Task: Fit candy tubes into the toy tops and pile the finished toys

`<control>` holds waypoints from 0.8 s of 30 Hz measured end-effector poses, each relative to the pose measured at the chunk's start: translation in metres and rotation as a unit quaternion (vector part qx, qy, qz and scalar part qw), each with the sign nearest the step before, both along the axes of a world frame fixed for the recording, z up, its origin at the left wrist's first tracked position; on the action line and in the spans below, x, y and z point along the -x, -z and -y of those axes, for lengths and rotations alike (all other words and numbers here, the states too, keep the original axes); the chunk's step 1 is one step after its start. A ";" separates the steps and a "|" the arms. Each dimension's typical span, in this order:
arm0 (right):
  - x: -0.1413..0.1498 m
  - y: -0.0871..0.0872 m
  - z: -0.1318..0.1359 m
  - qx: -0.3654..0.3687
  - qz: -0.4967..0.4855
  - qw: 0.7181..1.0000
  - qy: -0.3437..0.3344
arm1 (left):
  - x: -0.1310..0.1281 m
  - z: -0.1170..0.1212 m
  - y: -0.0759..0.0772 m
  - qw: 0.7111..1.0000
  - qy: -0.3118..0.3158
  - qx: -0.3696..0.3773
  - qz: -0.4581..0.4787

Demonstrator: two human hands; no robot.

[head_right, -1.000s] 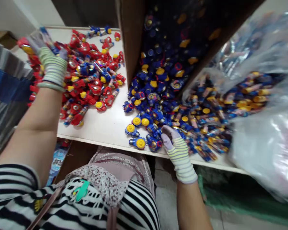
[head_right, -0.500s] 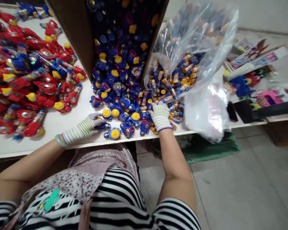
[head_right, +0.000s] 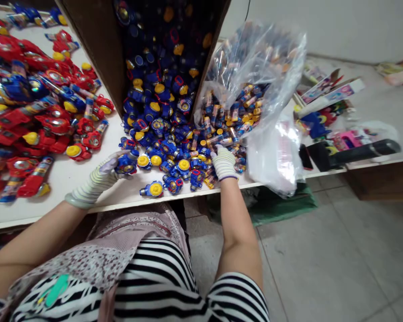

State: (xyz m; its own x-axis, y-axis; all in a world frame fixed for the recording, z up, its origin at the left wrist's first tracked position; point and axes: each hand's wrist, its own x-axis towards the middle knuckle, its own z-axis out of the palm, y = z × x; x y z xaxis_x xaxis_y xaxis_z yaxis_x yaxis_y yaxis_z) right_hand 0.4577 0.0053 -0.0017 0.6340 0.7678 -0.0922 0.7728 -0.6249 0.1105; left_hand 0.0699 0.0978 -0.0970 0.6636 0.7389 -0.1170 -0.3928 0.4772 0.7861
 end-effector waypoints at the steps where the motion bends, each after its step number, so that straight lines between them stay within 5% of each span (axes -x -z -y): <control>1: -0.001 0.003 0.000 -0.006 -0.009 1.000 0.002 | -0.007 0.001 -0.002 1.000 0.018 -0.002 -0.002; 5: -0.006 0.010 0.004 -0.021 -0.028 0.999 0.009 | -0.029 -0.001 -0.007 0.997 0.019 -0.076 -0.008; 8: -0.001 0.008 0.014 -0.113 -0.023 0.993 -0.011 | -0.034 -0.004 -0.010 0.989 0.000 -0.144 -0.025; 12: 0.043 -0.001 0.031 -0.224 -0.119 0.951 -0.177 | -0.029 -0.005 -0.014 0.975 0.005 -0.208 -0.080; 15: 0.094 -0.003 0.036 -0.187 -0.246 0.901 -0.303 | -0.025 -0.005 -0.019 0.968 0.002 -0.233 -0.090; 18: 0.135 0.002 0.031 -0.157 -0.295 0.876 -0.348 | -0.020 -0.007 -0.027 0.953 0.002 -0.287 -0.099; 24: 0.171 0.015 0.019 -0.091 -0.214 0.907 -0.351 | -0.011 -0.003 -0.037 0.936 -0.037 -0.324 -0.134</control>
